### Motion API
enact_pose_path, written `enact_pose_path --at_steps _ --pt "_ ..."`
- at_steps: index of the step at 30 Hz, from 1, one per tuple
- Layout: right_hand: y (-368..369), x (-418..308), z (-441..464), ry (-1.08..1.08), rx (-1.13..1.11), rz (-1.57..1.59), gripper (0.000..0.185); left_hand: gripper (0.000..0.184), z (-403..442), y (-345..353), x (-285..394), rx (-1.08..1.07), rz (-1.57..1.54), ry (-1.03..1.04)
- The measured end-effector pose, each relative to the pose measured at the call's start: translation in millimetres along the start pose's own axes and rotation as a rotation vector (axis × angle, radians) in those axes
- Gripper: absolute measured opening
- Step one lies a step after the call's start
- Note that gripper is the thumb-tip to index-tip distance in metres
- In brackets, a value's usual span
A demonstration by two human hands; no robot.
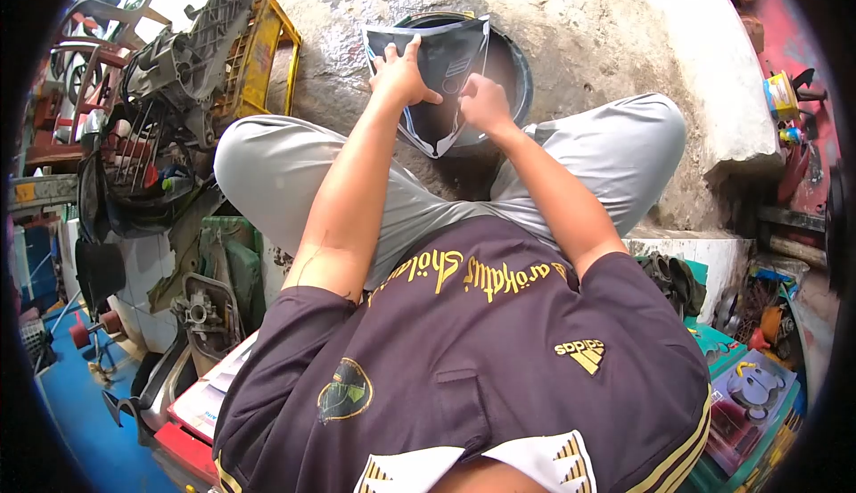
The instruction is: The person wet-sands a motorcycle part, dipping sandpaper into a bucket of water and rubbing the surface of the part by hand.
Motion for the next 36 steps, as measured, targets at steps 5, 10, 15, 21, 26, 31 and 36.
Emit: enact_pose_path --at_steps 5,10,15,21,26,31,36 --pt "-1.5 3.7 -12.8 0.020 -0.106 -0.055 0.012 0.140 -0.3 -0.7 0.7 -0.007 -0.013 0.013" --pt "-1.8 -2.2 13.2 0.051 -0.022 -0.064 0.014 0.140 1.7 0.7 -1.2 0.025 -0.001 0.006" --pt "0.2 4.0 -7.5 -0.036 -0.195 -0.161 0.012 0.141 -0.3 -2.6 -2.6 0.021 -0.024 0.023" --pt "-2.3 -2.6 13.8 0.023 -0.044 -0.119 0.012 0.140 -0.5 -1.3 -4.8 0.047 -0.041 0.042" --pt "-3.6 -0.4 -5.3 -0.007 -0.190 -0.169 0.013 0.138 -4.2 -4.3 1.2 0.036 -0.018 0.001" --pt "-3.9 -4.5 22.1 0.045 -0.073 -0.173 0.014 0.138 -1.8 0.4 -2.7 0.068 -0.023 0.014" --pt "-6.8 -0.6 4.7 -0.010 -0.273 -0.229 0.017 0.140 -4.0 -2.9 -1.1 0.054 -0.062 0.015"
Point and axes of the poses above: each hand's wrist, its own z-axis towards the middle knuckle, its own y-axis out of the palm, x = y × z, the point moved 1 cm from there along z, towards the middle knuckle, and after that the axes turned 15 degrees about y, right-handed, at the moved point
